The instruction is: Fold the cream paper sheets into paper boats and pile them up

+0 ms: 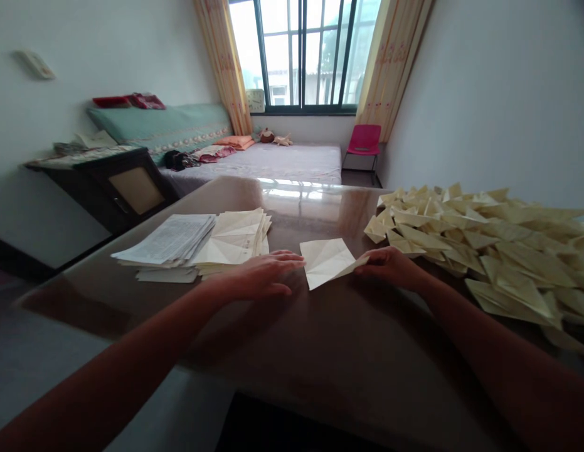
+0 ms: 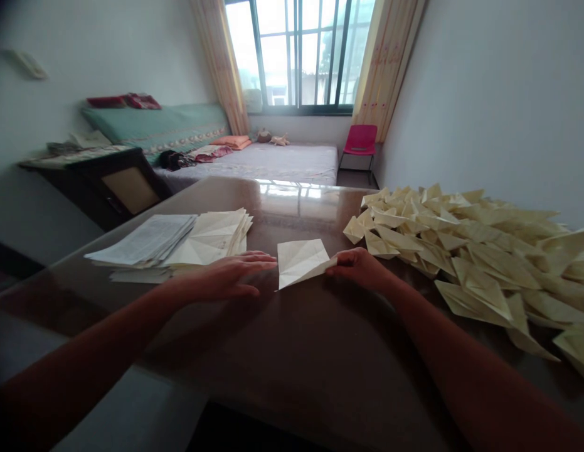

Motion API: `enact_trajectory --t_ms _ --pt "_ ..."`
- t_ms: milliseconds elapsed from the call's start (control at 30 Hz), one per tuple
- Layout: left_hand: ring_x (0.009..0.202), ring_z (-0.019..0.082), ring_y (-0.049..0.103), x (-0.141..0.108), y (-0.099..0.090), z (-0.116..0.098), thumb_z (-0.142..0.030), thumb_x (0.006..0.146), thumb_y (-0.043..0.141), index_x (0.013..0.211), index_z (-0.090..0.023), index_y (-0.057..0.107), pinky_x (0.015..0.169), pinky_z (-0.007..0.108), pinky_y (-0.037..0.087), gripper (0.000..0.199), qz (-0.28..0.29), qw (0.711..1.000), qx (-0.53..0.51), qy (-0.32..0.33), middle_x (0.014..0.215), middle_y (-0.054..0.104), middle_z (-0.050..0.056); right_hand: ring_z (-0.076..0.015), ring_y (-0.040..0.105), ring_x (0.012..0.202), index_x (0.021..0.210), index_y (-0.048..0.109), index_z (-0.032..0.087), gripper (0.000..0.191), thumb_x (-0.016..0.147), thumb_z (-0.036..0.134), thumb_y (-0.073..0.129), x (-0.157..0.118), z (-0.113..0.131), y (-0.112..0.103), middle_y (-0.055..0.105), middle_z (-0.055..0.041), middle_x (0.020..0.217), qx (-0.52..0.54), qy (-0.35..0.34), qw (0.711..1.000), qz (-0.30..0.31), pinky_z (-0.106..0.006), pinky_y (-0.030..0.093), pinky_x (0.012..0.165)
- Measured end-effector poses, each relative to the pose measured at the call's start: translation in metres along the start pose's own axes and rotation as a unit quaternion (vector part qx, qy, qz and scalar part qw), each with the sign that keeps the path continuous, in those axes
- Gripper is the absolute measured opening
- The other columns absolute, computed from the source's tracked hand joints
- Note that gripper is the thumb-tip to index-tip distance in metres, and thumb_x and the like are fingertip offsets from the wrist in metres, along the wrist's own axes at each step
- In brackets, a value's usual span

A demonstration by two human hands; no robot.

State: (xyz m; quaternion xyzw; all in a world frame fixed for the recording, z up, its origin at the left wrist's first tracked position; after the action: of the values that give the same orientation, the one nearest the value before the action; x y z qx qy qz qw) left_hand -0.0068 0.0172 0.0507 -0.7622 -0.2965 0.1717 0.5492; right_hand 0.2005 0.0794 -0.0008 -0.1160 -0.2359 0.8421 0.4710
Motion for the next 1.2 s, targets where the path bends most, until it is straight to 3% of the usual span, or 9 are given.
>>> enact_trajectory --t_ms 67,167,267,400,500,567,667,867,1200 --pt "0.128 0.025 0.045 0.026 0.023 -0.007 -0.042 0.074 0.073 0.135 -0.022 0.047 0.107 0.037 0.037 0.07 0.013 1.0 -0.024 0.003 0.138 0.05 0.01 -0.0155 0.06 0.063 0.081 0.074 0.017 0.029 0.074 0.044 0.069 -0.002 0.001 -0.001 0.071 -0.0028 0.073 0.007 0.015 1.0 0.01 -0.027 0.049 0.057" --pt "0.115 0.02 0.055 0.044 0.034 -0.005 -0.037 0.088 0.057 0.114 -0.023 0.064 0.101 0.032 0.04 0.031 -0.039 0.998 -0.051 0.01 0.12 0.064 0.007 -0.0135 0.058 0.059 0.075 0.07 0.016 0.03 0.074 0.047 0.068 -0.002 -0.002 0.004 0.07 -0.0031 0.07 0.023 0.038 0.998 0.035 -0.025 0.047 0.054" --pt "0.094 0.018 0.061 0.046 0.037 0.012 -0.035 0.093 0.046 0.089 -0.019 0.07 0.086 0.028 0.046 0.029 -0.088 0.992 -0.074 -0.044 0.095 0.07 0.005 -0.0105 0.052 0.045 0.074 0.062 0.017 0.035 0.079 0.051 0.061 0.002 -0.01 0.006 0.063 0.0 0.055 0.036 0.06 0.997 0.016 -0.022 0.042 0.044" --pt "0.068 0.014 0.06 0.038 0.034 0.046 -0.038 0.091 0.049 0.123 -0.017 0.055 0.068 0.024 0.045 0.039 -0.167 0.958 -0.134 -0.189 0.078 0.067 0.0 -0.0112 0.046 0.037 0.081 0.056 0.019 0.033 0.086 0.051 0.05 0.012 -0.019 0.0 0.054 0.0041 0.045 -0.027 0.067 0.995 -0.07 -0.023 0.034 0.039" --pt "0.066 0.012 0.058 0.039 0.033 0.05 -0.031 0.09 0.049 0.143 -0.02 0.031 0.069 0.023 0.044 0.057 -0.188 0.948 -0.156 -0.204 0.074 0.064 -0.004 -0.0165 0.058 0.054 0.098 0.059 0.018 0.029 0.086 0.044 0.053 0.017 -0.012 -0.011 0.065 -0.0007 0.062 -0.153 0.039 0.973 -0.17 -0.026 0.041 0.052" --pt "0.066 0.012 0.057 0.04 0.031 0.047 -0.028 0.09 0.048 0.144 -0.023 0.031 0.068 0.022 0.043 0.057 -0.186 0.955 -0.128 -0.194 0.075 0.063 -0.004 -0.0194 0.062 0.064 0.119 0.054 0.017 0.042 0.084 0.041 0.056 0.019 -0.008 -0.014 0.067 -0.002 0.072 -0.21 0.031 0.956 -0.205 -0.028 0.043 0.06" --pt "0.073 0.014 0.059 0.043 0.032 0.042 -0.03 0.091 0.046 0.132 -0.025 0.052 0.07 0.024 0.044 0.041 -0.164 0.969 -0.063 -0.175 0.083 0.064 0.001 -0.0177 0.06 0.062 0.134 0.045 0.02 0.053 0.085 0.038 0.056 0.021 -0.007 -0.011 0.067 -0.0001 0.075 -0.222 0.026 0.953 -0.203 -0.028 0.042 0.061" --pt "0.085 0.02 0.062 0.044 0.038 0.042 -0.034 0.094 0.041 0.126 -0.029 0.058 0.074 0.029 0.046 0.036 -0.112 0.974 0.037 -0.196 0.094 0.066 0.004 -0.0137 0.054 0.06 0.098 0.069 0.025 0.022 0.085 0.038 0.056 0.019 -0.003 -0.002 0.062 0.0 0.076 -0.232 0.005 0.96 -0.159 -0.026 0.04 0.06" --pt "0.089 0.019 0.06 0.047 0.041 0.035 -0.035 0.097 0.035 0.13 -0.028 0.051 0.071 0.028 0.047 0.037 -0.084 0.971 0.133 -0.182 0.094 0.067 0.001 -0.0136 0.058 0.069 0.093 0.07 0.027 0.018 0.087 0.03 0.054 0.02 0.004 0.002 0.065 0.0002 0.089 -0.276 0.007 0.949 -0.154 -0.026 0.039 0.064"
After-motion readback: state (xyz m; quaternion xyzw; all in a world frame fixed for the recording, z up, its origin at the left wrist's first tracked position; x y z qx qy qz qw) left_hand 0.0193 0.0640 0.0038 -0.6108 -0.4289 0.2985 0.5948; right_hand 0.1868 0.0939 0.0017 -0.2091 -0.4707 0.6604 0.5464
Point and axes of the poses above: each hand's wrist, its own x-axis towards the middle knuckle, its own y-axis out of the palm, z = x × y, the point moved 10 cm from there along x, towards the middle knuckle
